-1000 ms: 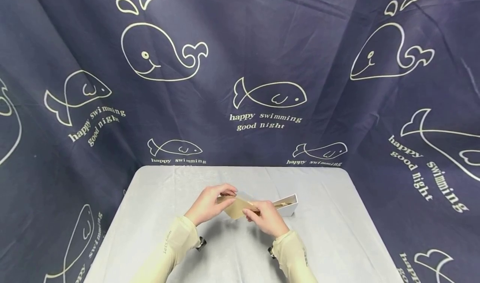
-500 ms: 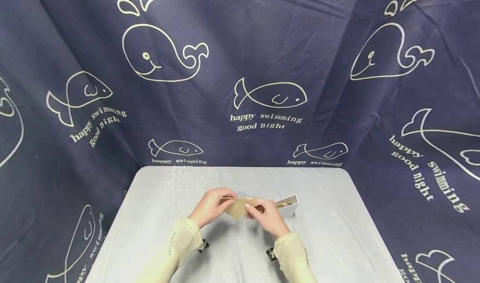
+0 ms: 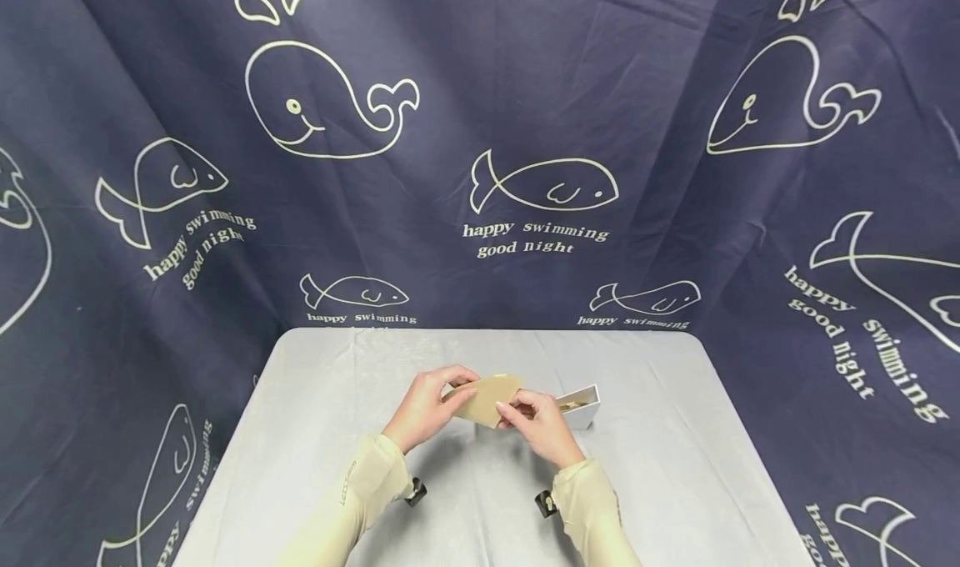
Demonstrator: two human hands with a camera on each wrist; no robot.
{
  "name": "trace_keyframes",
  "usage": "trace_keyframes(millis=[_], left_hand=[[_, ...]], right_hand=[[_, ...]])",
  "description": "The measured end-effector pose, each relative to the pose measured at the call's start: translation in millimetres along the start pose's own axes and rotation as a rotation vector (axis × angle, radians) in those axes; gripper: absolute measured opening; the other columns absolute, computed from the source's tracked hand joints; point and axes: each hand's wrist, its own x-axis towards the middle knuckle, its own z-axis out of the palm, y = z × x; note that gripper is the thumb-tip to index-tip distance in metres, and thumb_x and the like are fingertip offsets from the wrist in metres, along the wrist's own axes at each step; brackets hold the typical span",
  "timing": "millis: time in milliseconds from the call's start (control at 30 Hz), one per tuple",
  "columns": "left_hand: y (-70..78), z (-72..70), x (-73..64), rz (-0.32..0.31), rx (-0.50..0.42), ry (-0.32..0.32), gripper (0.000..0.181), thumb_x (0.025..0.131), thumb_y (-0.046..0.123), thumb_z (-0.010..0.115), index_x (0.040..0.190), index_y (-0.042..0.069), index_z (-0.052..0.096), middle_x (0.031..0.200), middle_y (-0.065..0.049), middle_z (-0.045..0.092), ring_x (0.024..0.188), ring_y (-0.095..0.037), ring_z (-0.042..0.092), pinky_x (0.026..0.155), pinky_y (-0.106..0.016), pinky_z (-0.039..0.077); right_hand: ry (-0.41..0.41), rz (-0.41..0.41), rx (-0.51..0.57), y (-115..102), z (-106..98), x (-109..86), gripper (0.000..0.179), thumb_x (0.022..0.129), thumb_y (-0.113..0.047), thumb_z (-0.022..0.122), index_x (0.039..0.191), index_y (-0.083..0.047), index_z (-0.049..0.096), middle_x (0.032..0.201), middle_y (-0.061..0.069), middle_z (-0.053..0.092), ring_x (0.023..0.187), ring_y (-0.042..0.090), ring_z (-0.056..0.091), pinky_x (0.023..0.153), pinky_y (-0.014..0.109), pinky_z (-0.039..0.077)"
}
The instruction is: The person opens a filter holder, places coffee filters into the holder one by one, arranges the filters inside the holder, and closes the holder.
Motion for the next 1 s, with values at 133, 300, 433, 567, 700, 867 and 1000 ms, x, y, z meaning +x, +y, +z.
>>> trace_keyframes(millis=[133,300,433,567,700,867,1000], left_hand=[[0.0,0.7,0.4,-0.008,-0.012,-0.006,0.012,0.097,0.02,0.074,0.108,0.022,0.076,0.102,0.01,0.078,0.096,-0.006,0.072,0.085,-0.034,0.059],[1.2,-0.5,3.1,0.042,0.009,-0.003,0.015,0.096,0.017,0.075,0.111,0.02,0.075,0.1,0.008,0.078,0.094,-0.007,0.072,0.089,-0.037,0.058],[3.6,-4.2,4.7,0.078,0.038,-0.005,0.019,0.094,0.016,0.077,0.113,0.019,0.074,0.1,0.007,0.078,0.093,-0.007,0.072,0.089,-0.036,0.057],[3.4,-6.3,6.5,0.088,0.093,-0.025,0.025,0.092,0.018,0.08,0.116,0.018,0.073,0.103,0.007,0.078,0.095,-0.007,0.071,0.089,-0.037,0.057],[3.0,-5.3,7.5,0.121,0.18,-0.046,0.018,0.092,0.017,0.079,0.11,0.016,0.076,0.099,0.006,0.077,0.092,-0.008,0.07,0.086,-0.034,0.057],[2.9,-4.1,6.8,0.154,0.219,-0.026,0.011,0.092,0.009,0.078,0.101,0.015,0.079,0.095,0.004,0.077,0.087,-0.009,0.07,0.083,-0.032,0.057],[2.4,-3.3,6.8,0.149,0.201,-0.009,0.011,0.091,0.009,0.078,0.1,0.015,0.079,0.096,0.004,0.077,0.088,-0.01,0.071,0.082,-0.035,0.058]], right_hand=[[0.003,-0.04,-0.078,2,-2,0.8,0.016,0.098,-0.014,0.071,0.089,-0.002,0.073,0.079,0.013,0.075,0.071,0.025,0.075,0.07,0.028,0.062],[0.015,-0.146,-0.255,3,-7,3.2,0.017,0.097,-0.018,0.073,0.08,-0.017,0.071,0.072,-0.006,0.071,0.065,0.002,0.066,0.064,0.024,0.058],[0.009,-0.25,-0.389,0,-12,6.8,0.022,0.096,-0.019,0.074,0.075,-0.022,0.068,0.071,-0.014,0.064,0.064,-0.003,0.057,0.061,0.02,0.051],[0.006,-0.341,-0.479,-4,-13,11.3,0.02,0.093,-0.017,0.078,0.075,-0.022,0.068,0.074,-0.014,0.062,0.065,-0.004,0.053,0.061,0.015,0.046],[0.011,-0.386,-0.533,-7,-13,13.1,0.018,0.091,-0.019,0.08,0.076,-0.023,0.07,0.074,-0.015,0.063,0.065,-0.006,0.053,0.061,0.012,0.045],[0.022,-0.36,-0.54,-7,-11,12.7,0.013,0.091,-0.021,0.08,0.079,-0.023,0.073,0.076,-0.015,0.065,0.066,-0.006,0.055,0.062,0.015,0.047],[0.05,-0.286,-0.455,-7,-13,10.1,0.003,0.093,-0.02,0.078,0.09,-0.018,0.078,0.085,-0.009,0.073,0.073,-0.001,0.064,0.066,0.022,0.056]])
